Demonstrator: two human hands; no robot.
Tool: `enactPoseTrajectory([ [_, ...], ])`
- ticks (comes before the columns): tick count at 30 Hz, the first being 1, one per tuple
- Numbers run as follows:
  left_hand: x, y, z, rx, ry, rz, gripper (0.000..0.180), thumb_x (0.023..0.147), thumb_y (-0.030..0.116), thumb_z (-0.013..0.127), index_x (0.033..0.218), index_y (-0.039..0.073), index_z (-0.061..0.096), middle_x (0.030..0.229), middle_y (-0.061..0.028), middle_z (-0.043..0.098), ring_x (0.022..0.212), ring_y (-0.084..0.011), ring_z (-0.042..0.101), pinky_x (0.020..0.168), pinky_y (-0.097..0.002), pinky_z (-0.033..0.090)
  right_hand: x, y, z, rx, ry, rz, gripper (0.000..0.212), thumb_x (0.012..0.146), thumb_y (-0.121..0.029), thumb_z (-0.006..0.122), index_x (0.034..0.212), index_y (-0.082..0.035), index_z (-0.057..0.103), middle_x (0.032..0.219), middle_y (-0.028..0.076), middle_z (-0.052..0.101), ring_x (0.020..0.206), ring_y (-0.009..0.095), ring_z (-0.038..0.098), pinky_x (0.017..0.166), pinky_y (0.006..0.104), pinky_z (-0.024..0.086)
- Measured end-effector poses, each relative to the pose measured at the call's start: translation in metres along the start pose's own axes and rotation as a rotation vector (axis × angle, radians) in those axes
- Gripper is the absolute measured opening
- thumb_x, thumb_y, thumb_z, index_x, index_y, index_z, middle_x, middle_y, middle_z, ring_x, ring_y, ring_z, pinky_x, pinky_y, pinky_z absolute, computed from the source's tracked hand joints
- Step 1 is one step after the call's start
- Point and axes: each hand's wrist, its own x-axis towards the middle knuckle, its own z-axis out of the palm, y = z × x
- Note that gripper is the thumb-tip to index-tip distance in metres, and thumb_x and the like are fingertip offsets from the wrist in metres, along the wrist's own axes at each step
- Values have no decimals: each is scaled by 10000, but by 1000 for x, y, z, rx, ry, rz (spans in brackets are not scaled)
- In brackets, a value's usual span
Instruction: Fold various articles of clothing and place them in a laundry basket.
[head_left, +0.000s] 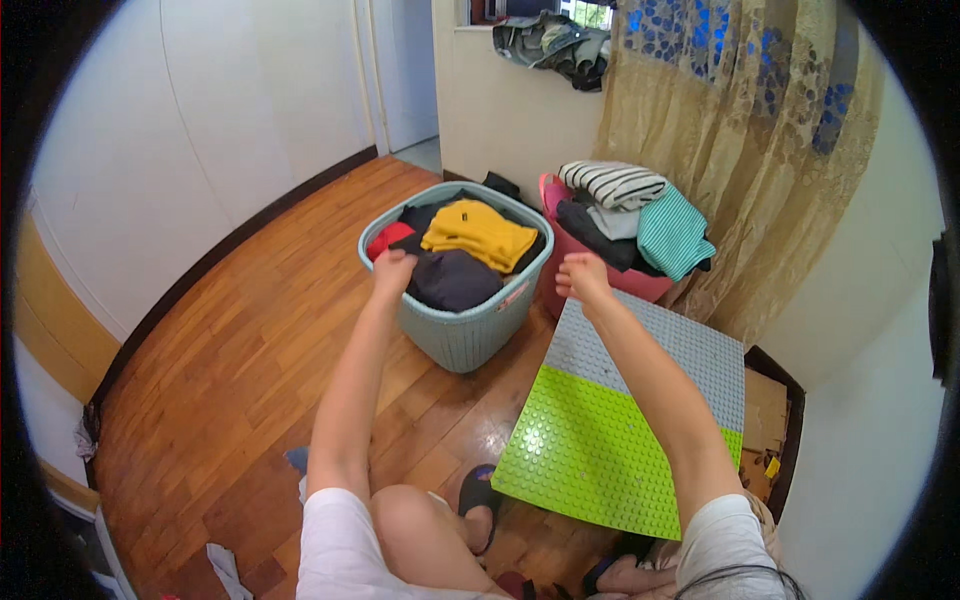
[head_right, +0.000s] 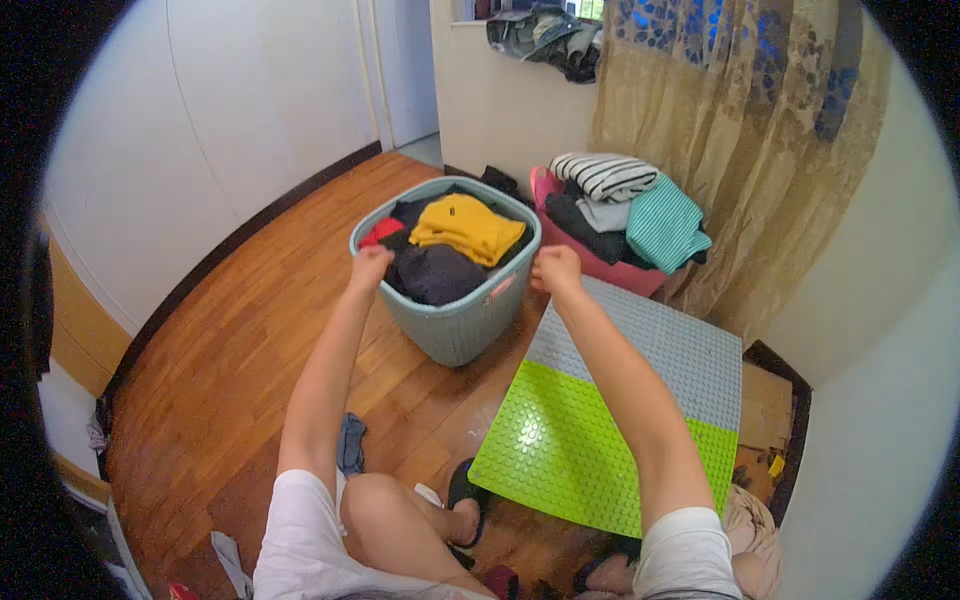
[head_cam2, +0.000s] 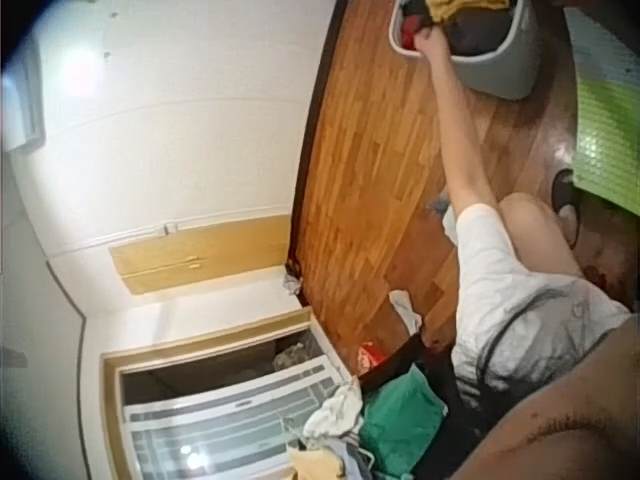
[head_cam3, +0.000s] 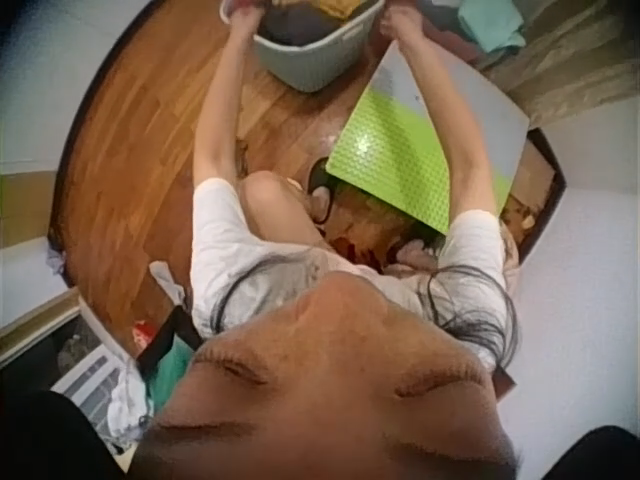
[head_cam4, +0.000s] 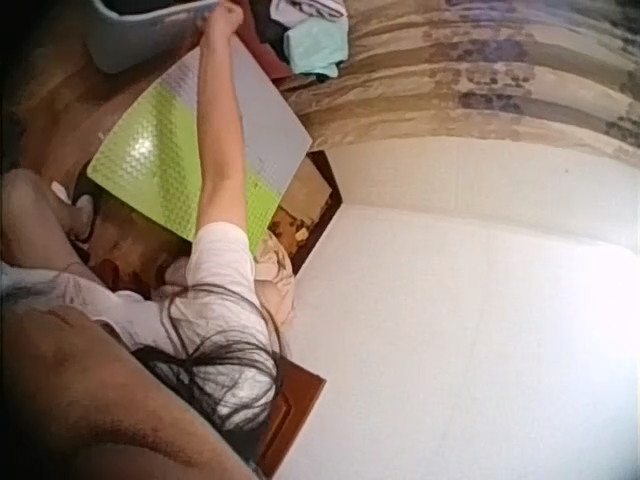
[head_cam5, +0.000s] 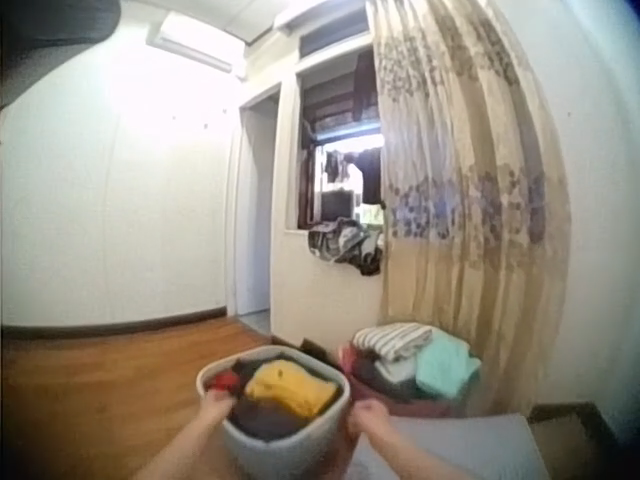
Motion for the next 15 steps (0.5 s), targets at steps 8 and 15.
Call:
enactPoseTrajectory([
  [8,-252,-213,-59,412,140,-388,286,735,178,603,962,5,603,837,-164,640,789,-284,616,727,-379,481,-107,105,-120,-1026,-151,-466,130,753,-41,549,880,-16,562,975,153,589,950,341,533,849,392,421],
  [15,-466,-226,-46,864,-228,-791,510,780,439,554,1068,19,557,1094,-254,552,1034,-418,512,873,-492,406,-177,131,-164,-1313,-188,-633,324,768,-25,536,1090,-17,505,1228,205,460,1108,362,436,956,427,356],
])
